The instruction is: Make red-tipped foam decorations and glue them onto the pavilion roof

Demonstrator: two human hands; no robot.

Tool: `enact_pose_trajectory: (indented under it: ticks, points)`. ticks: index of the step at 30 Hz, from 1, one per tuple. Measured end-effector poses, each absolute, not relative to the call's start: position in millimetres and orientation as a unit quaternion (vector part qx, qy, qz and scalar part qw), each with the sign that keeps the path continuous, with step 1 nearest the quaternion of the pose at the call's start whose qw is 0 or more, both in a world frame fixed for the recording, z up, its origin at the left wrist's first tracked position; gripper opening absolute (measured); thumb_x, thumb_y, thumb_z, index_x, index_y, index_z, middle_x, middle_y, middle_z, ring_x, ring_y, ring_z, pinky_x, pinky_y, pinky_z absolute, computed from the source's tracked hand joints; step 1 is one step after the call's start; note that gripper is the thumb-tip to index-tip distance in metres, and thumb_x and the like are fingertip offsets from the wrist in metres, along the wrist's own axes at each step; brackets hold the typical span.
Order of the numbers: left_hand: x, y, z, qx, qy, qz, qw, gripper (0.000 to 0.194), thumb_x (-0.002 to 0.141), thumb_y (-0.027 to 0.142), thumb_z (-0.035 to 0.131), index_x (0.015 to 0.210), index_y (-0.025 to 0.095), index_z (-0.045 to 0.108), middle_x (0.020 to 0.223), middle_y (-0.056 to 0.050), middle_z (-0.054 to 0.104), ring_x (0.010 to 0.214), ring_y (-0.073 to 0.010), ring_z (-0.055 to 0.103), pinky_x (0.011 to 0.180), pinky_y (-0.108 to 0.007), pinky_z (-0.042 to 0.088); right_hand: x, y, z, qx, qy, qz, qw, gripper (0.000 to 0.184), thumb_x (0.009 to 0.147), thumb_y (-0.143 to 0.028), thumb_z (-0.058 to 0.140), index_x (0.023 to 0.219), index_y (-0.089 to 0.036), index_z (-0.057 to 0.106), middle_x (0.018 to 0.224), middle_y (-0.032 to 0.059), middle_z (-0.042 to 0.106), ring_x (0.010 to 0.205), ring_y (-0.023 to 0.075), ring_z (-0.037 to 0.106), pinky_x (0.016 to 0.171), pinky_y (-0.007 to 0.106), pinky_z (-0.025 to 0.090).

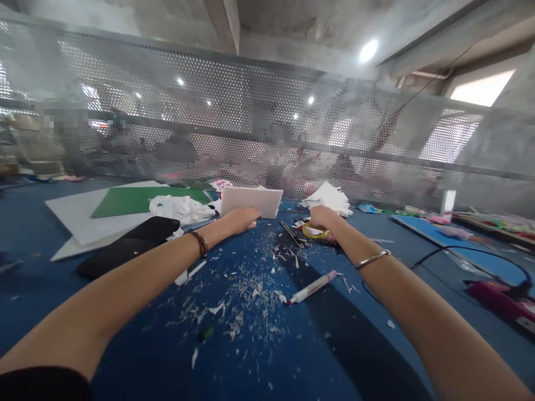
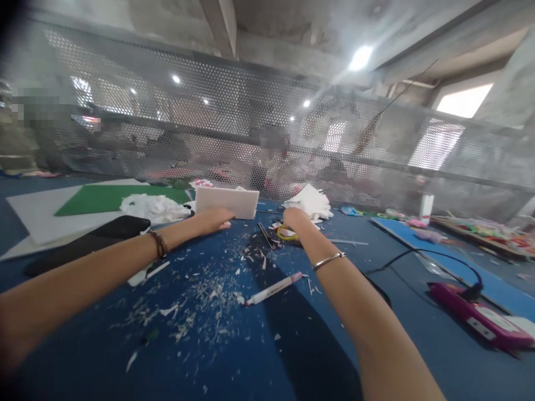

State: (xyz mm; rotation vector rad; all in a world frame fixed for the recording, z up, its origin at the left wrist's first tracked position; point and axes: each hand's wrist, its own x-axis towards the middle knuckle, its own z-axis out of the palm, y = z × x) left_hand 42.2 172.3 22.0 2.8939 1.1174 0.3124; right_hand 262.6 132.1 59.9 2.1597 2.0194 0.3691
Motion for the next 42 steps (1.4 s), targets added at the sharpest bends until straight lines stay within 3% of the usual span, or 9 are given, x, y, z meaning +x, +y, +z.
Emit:
enact_pose_trajectory:
  ticks: [7, 10, 18, 25, 36, 42]
  points:
    - [9, 126, 26, 0.918, 0.307, 0.189, 0.165, 0.027, 0.089, 0.029, 0.053, 0.112, 0.015, 0.054, 0.112, -0.008, 0.057, 0.093, -0.0206, 0.059, 0.079, -0.040, 0.051, 254, 133, 81, 0.627, 0.745, 0.223, -0.041, 0.032, 0.088, -0.031, 0.053, 0.117, -0.017, 0.052, 0.119, 0.0083, 0.054, 0.099, 0.0206, 0.057, 0.081, 0.042, 0.049]
    - [-6, 108, 22, 0.893, 0.312, 0.233, 0.228, 0.014, 0.085, 0.023, 0.053, 0.094, 0.015, 0.061, 0.100, -0.006, 0.063, 0.087, -0.0159, 0.061, 0.079, -0.032, 0.051, 236, 131, 84, 0.549, 0.792, 0.257, -0.075, 0.034, 0.088, -0.031, 0.053, 0.119, -0.018, 0.050, 0.122, 0.0088, 0.052, 0.102, 0.0219, 0.055, 0.083, 0.044, 0.047]
    - [-32, 89, 27, 0.822, 0.363, 0.305, 0.315, 0.033, 0.074, 0.036, 0.051, 0.100, 0.016, 0.057, 0.100, -0.009, 0.065, 0.085, -0.0172, 0.061, 0.076, -0.029, 0.049, 199, 142, 76, 0.473, 0.817, 0.313, -0.099, 0.036, 0.088, -0.029, 0.053, 0.122, -0.020, 0.049, 0.129, 0.0094, 0.047, 0.110, 0.0241, 0.051, 0.089, 0.047, 0.044]
    - [-39, 88, 29, 0.769, 0.389, 0.333, 0.382, 0.033, 0.068, 0.039, 0.053, 0.091, 0.014, 0.055, 0.095, -0.011, 0.064, 0.085, -0.0186, 0.060, 0.074, -0.030, 0.048, 192, 149, 78, 0.474, 0.826, 0.303, -0.021, 0.032, 0.088, -0.030, 0.053, 0.116, -0.016, 0.052, 0.116, 0.0079, 0.056, 0.097, 0.0204, 0.058, 0.081, 0.042, 0.049]
    - [-37, 79, 18, 0.703, 0.402, 0.329, 0.485, 0.028, 0.062, 0.039, 0.059, 0.081, 0.019, 0.057, 0.086, -0.005, 0.063, 0.075, -0.0157, 0.056, 0.065, -0.026, 0.044, 187, 130, 53, 0.418, 0.876, 0.186, 0.152, 0.027, 0.088, -0.030, 0.052, 0.112, -0.016, 0.054, 0.110, 0.0068, 0.058, 0.090, 0.0176, 0.060, 0.075, 0.037, 0.051]
    - [-33, 77, 13, 0.699, 0.398, 0.301, 0.512, 0.029, 0.059, 0.039, 0.060, 0.078, 0.019, 0.053, 0.077, -0.002, 0.058, 0.069, -0.0141, 0.054, 0.063, -0.026, 0.044, 192, 124, 34, 0.413, 0.879, 0.159, 0.179, 0.028, 0.088, -0.030, 0.052, 0.112, -0.016, 0.054, 0.108, 0.0067, 0.059, 0.089, 0.0174, 0.060, 0.075, 0.037, 0.051]
